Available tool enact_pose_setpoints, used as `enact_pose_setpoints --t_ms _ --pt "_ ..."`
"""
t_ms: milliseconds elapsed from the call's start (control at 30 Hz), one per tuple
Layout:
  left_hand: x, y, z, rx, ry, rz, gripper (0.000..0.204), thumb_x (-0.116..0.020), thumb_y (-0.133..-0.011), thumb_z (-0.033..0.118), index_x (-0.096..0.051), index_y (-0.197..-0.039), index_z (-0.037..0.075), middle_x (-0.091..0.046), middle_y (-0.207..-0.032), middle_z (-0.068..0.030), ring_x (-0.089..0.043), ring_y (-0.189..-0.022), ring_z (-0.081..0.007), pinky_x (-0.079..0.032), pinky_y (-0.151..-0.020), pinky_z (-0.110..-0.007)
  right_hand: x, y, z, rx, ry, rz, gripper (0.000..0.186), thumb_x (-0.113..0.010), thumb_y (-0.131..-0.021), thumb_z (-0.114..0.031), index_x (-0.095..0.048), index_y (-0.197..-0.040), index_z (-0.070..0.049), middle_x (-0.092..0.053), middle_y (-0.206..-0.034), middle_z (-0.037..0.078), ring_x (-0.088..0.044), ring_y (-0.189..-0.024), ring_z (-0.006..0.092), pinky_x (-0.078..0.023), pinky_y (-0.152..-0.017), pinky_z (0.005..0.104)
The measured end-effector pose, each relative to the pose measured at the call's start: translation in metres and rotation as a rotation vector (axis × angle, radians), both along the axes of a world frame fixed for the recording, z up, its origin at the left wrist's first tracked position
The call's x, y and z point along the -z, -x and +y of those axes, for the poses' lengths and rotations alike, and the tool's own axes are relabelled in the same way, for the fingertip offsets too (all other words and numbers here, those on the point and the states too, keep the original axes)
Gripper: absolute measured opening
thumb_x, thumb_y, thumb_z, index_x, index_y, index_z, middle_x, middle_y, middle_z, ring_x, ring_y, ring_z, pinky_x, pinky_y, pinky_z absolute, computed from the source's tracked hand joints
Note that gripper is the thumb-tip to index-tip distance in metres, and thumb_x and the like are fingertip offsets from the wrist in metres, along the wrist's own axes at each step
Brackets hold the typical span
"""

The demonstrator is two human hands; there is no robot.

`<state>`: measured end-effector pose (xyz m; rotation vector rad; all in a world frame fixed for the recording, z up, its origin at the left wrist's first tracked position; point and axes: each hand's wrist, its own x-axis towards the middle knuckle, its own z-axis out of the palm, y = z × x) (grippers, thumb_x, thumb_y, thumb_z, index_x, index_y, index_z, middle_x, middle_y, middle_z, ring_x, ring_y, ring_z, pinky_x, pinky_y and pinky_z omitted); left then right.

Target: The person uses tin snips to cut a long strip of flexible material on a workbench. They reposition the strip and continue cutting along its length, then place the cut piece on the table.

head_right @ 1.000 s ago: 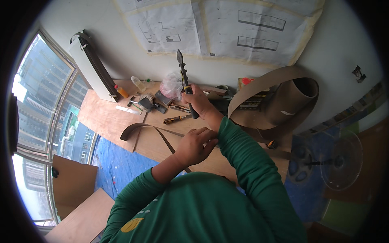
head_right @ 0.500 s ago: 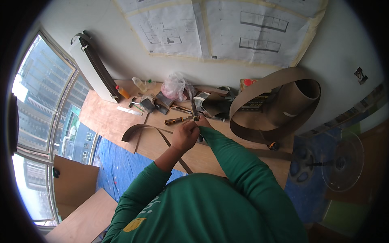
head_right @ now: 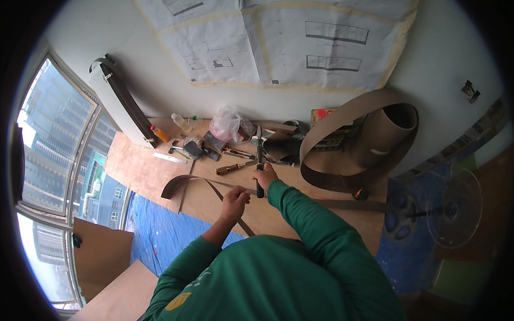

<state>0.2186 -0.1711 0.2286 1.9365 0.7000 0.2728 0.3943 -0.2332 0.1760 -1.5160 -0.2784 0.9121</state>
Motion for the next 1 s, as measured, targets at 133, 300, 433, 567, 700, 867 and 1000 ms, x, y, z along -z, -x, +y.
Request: enact_pose_setpoints --t_ms 133,300,433,567,700,867,1000 --pt "0.006 -0.001 0.021 -0.146 0.444 -0.073 0.063 -0.066 -0.101 0.045 -0.052 -0.149 0.006 -0.068 -0.127 -0.0075 -0.064 -0.119 -0.0220 -0.051 -0.098 -0.040 -0.039 0.022 -0.007 -0.128 -0.155 0.119 0.063 -0.074 -0.076 -0.013 -0.053 -0.134 0.000 -0.058 -0.099 0.008 -0.057 -0.087 0.0176 -0.049 -0.076 0.0327" --pt "-0.021 0.000 0.022 -0.133 1.044 -0.292 0.077 -0.063 -0.099 0.052 -0.038 -0.160 0.011 -0.060 -0.143 -0.0081 -0.057 -0.133 -0.0257 -0.046 -0.110 -0.052 -0.079 0.035 -0.016 -0.245 -0.061 -0.128 0.086 -0.077 -0.078 -0.024 -0.042 -0.151 0.004 -0.061 -0.123 0.021 -0.064 -0.118 0.0302 -0.055 -0.099 0.0410" --pt "-0.034 -0.016 0.018 -0.024 0.964 -0.256 0.058 -0.068 -0.098 0.040 -0.053 -0.146 0.010 -0.066 -0.132 -0.0078 -0.062 -0.124 -0.0233 -0.048 -0.108 -0.045 -0.068 0.053 -0.018 -0.308 0.110 -0.504 0.093 -0.080 -0.076 -0.031 -0.041 -0.152 0.004 -0.058 -0.131 0.028 -0.059 -0.128 0.0389 -0.052 -0.106 0.0440" --pt "-0.027 -0.009 0.024 0.001 1.092 -0.224 0.042 -0.069 -0.095 0.025 -0.058 -0.130 0.004 -0.066 -0.119 -0.0087 -0.066 -0.111 -0.0221 -0.052 -0.096 -0.038 -0.071 0.053 -0.022 -0.484 0.144 -0.645 0.105 -0.083 -0.073 -0.037 -0.035 -0.157 0.005 -0.055 -0.136 0.029 -0.055 -0.132 0.0425 -0.048 -0.112 0.0474" --pt "-0.015 -0.001 0.017 -0.049 1.152 -0.233 0.036 -0.065 -0.094 0.021 -0.062 -0.125 0.003 -0.068 -0.113 -0.0107 -0.067 -0.107 -0.0235 -0.054 -0.094 -0.040 -0.071 0.051 -0.038 -0.534 0.020 -0.548 0.111 -0.084 -0.073 -0.040 -0.031 -0.160 0.004 -0.054 -0.137 0.030 -0.056 -0.129 0.0434 -0.047 -0.113 0.0486" --pt "0.008 0.000 0.013 -0.127 1.303 -0.275 0.027 -0.056 -0.096 0.019 -0.067 -0.114 0.003 -0.073 -0.104 -0.0108 -0.071 -0.096 -0.0234 -0.057 -0.088 -0.040 -0.058 0.047 -0.046 -0.446 -0.062 -0.658 0.067 -0.079 -0.085 -0.040 -0.060 -0.134 0.003 -0.064 -0.122 0.026 -0.060 -0.120 0.0429 -0.052 -0.100 0.0470" --pt "0.030 0.007 0.015 -0.280 1.191 -0.179 0.022 -0.056 -0.099 0.025 -0.064 -0.110 0.008 -0.069 -0.106 -0.0104 -0.067 -0.094 -0.0229 -0.054 -0.082 -0.042 -0.143 0.055 -0.048 -0.524 0.090 -0.645 0.042 -0.069 -0.099 -0.036 -0.068 -0.085 0.003 -0.072 -0.098 0.021 -0.068 -0.104 0.0405 -0.053 -0.087 0.0483"
